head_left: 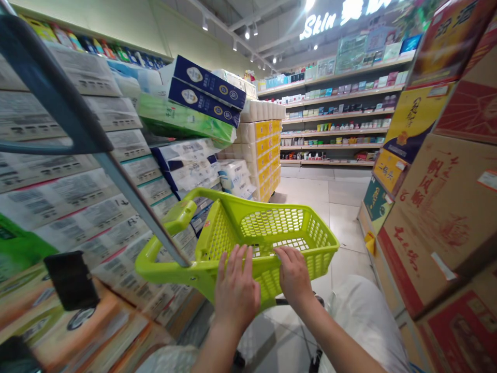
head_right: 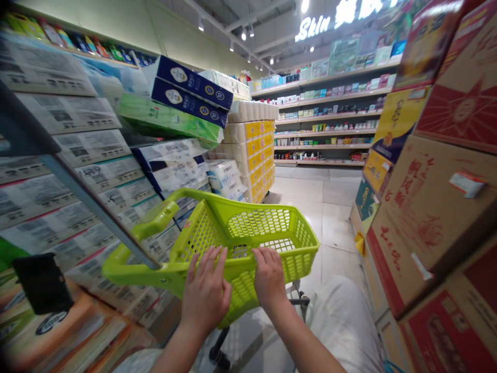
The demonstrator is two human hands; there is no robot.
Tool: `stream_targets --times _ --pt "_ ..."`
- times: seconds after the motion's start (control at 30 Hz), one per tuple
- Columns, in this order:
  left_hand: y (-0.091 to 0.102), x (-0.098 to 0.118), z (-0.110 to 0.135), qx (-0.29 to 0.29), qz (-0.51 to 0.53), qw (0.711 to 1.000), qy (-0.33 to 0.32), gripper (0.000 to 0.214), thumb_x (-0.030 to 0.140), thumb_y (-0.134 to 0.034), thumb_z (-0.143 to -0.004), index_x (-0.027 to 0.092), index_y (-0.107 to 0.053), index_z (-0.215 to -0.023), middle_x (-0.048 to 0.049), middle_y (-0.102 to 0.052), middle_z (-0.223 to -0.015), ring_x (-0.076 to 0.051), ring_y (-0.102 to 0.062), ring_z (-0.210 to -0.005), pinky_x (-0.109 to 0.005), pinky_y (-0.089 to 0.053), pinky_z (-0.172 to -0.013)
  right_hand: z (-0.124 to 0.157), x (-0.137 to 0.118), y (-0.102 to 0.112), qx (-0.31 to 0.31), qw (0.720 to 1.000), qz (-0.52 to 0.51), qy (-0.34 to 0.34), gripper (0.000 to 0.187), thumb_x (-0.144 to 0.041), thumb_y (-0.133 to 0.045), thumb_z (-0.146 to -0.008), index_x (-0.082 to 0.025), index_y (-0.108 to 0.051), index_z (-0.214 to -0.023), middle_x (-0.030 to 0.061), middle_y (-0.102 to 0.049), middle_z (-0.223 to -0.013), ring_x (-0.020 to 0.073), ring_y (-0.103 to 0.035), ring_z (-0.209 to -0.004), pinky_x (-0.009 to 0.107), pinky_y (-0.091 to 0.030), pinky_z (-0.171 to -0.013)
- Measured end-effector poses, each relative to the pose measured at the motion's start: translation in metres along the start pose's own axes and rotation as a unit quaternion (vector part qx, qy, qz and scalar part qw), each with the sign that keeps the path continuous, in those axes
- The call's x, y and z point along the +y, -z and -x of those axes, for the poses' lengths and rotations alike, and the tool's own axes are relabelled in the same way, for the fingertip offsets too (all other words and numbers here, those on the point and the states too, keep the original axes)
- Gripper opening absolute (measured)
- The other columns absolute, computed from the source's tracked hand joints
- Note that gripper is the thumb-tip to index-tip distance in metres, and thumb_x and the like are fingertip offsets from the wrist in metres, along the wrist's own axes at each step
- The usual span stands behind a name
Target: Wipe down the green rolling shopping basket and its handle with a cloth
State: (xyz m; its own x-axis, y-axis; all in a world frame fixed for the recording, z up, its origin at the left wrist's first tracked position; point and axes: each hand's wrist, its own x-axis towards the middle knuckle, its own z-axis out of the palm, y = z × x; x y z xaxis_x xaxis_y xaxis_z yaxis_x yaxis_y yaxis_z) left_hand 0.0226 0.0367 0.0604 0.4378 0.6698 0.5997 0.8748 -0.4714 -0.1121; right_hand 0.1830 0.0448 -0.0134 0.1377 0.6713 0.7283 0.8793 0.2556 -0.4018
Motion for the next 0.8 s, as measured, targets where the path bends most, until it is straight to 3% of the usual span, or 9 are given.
stream_targets --times 0.13,0.33,0.43,0.63,0.8 --pt "-0.016 0.015 -0.003 -0.086 0.021 0.996 -0.028 0.056 0.016 -0.051 -0.072 0.013 -0.05 -0.128 -0.0123 -0.061 -0.12 -0.027 -0.05 -0.117 -0.047 -0.028 -0.11 -0.001 -0.019 -0.009 -0.008 1.0 -0.013 0.019 0.042 -0.003 -0.041 -0.084 -0.018 -0.061 -0.118 0.0087 -0.064 -0.11 0.021 -0.052 -0.108 0.038 -0.042 -0.099" --pt "-0.016 0.004 -0.003 -0.146 0.027 0.988 -0.041 0.053 0.014 -0.054 -0.074 0.013 -0.049 -0.127 -0.0112 -0.059 -0.113 -0.027 -0.049 -0.109 -0.044 -0.032 -0.104 0.007 0.024 0.01 0.013 0.999 0.034 0.01 0.043 -0.001 -0.038 -0.084 -0.016 -0.061 -0.117 0.0096 -0.064 -0.108 0.0223 -0.051 -0.109 0.04 -0.04 -0.1" --pt "-0.016 0.005 -0.003 -0.159 0.032 0.986 -0.037 0.055 0.017 -0.056 -0.074 0.013 -0.048 -0.128 -0.0111 -0.058 -0.114 -0.028 -0.048 -0.11 -0.045 -0.031 -0.103 0.007 0.024 0.009 0.028 0.999 0.042 -0.007 0.044 0.001 -0.038 -0.082 -0.015 -0.062 -0.114 0.0096 -0.064 -0.107 0.0227 -0.051 -0.108 0.04 -0.039 -0.1" --pt "-0.021 0.004 -0.001 -0.153 0.042 0.987 -0.039 0.048 0.015 -0.051 -0.076 0.013 -0.049 -0.125 -0.0112 -0.059 -0.115 -0.027 -0.049 -0.111 -0.045 -0.029 -0.104 0.0 -0.024 -0.015 0.006 0.999 -0.021 0.044 0.038 -0.005 -0.043 -0.085 -0.019 -0.061 -0.116 0.0078 -0.065 -0.106 0.02 -0.054 -0.104 0.036 -0.043 -0.096" --pt "-0.024 -0.003 0.002 -0.148 0.048 0.987 -0.041 0.052 0.015 -0.052 -0.075 0.016 -0.047 -0.127 -0.0099 -0.059 -0.114 -0.026 -0.048 -0.113 -0.044 -0.03 -0.104 0.004 0.007 0.002 0.013 0.999 0.021 0.04 0.044 0.0 -0.04 -0.08 -0.018 -0.062 -0.115 0.0078 -0.065 -0.104 0.0212 -0.055 -0.103 0.037 -0.043 -0.094"
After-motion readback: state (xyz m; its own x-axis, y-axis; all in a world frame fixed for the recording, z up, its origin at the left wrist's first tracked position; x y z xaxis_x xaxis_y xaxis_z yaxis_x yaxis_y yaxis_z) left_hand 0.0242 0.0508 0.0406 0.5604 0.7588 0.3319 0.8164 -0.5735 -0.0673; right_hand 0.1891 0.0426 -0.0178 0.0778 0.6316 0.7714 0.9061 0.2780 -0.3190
